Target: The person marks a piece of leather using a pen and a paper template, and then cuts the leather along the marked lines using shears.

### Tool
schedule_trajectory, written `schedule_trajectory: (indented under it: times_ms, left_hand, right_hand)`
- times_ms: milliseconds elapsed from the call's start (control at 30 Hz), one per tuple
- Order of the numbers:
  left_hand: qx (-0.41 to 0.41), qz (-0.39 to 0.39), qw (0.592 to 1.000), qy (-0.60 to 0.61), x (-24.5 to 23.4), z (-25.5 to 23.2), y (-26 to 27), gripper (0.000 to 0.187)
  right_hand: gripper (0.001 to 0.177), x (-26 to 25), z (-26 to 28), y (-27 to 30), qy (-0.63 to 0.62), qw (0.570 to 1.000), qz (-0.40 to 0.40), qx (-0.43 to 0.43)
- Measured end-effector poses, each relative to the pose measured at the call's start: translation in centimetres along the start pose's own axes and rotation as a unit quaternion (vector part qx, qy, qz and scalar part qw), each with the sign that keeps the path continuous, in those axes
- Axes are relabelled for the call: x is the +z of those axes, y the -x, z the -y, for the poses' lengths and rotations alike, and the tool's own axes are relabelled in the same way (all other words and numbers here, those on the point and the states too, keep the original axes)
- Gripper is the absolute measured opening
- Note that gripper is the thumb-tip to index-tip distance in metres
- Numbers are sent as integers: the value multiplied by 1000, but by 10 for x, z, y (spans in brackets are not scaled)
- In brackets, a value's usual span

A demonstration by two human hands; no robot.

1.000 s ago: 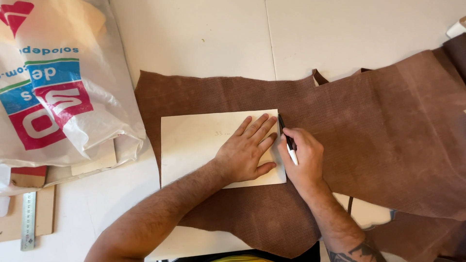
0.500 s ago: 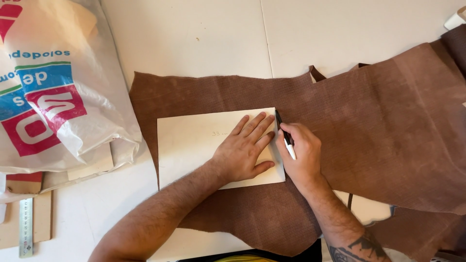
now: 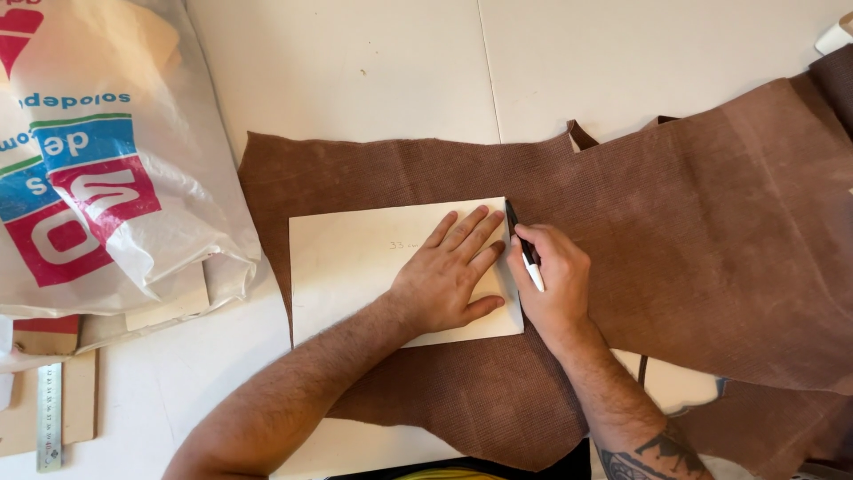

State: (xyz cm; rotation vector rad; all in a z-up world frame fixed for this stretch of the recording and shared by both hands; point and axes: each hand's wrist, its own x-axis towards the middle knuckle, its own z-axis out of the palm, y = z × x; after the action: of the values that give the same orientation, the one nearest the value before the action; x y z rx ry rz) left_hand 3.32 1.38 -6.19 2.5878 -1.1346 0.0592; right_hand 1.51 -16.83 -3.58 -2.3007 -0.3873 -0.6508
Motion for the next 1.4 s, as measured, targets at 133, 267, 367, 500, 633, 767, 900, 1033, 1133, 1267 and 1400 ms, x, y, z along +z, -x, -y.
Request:
schedule_trajectory:
  times_ms: [133, 267, 367, 500, 633, 767, 900, 1033, 1133, 1267, 1400]
  left_hand:
    - [-1, -1, 1000, 0, 4, 2, 0, 73]
    - [-6, 25, 1000, 6, -1, 1, 0, 71]
    - [-5, 26, 1000, 5, -4, 2, 0, 70]
    - [-2, 13, 1000, -9, 3, 9, -6, 73]
    - [4, -12, 1000, 4, -1, 13, -8, 72]
    - [7, -23, 1000, -1, 0, 13, -11, 73]
    - [10, -25, 1000, -4, -2, 14, -12, 73]
    - [9, -25, 1000, -6, -1, 14, -11, 73]
    - [10, -21, 1000, -5, -2, 14, -11, 72]
    - [9, -20, 1000, -5, -3, 13, -9, 71]
    - [9, -5, 1000, -14, -1, 13, -10, 71]
  right_hand:
    - [11, -8, -7, -9, -31, 999, -9, 2]
    - [13, -14, -48, -30, -55, 996, -52, 42]
    - [6, -2, -61, -45, -82, 992, -69, 69]
    - [6, 14, -61, -49, -71, 992, -95, 36]
    - [6, 18, -62, -43, -50, 993, -110, 11]
    - [4, 19, -66, -40, -39, 994, -106, 5]
    - [5, 21, -70, -41, -15, 995, -101, -2]
    - [4, 23, -67, -43, -10, 995, -103, -13]
    - [5, 24, -69, -43, 5, 994, -108, -23]
    - [5, 24, -70, -40, -22, 994, -105, -4]
    - [4, 26, -63, -42, -74, 991, -104, 32]
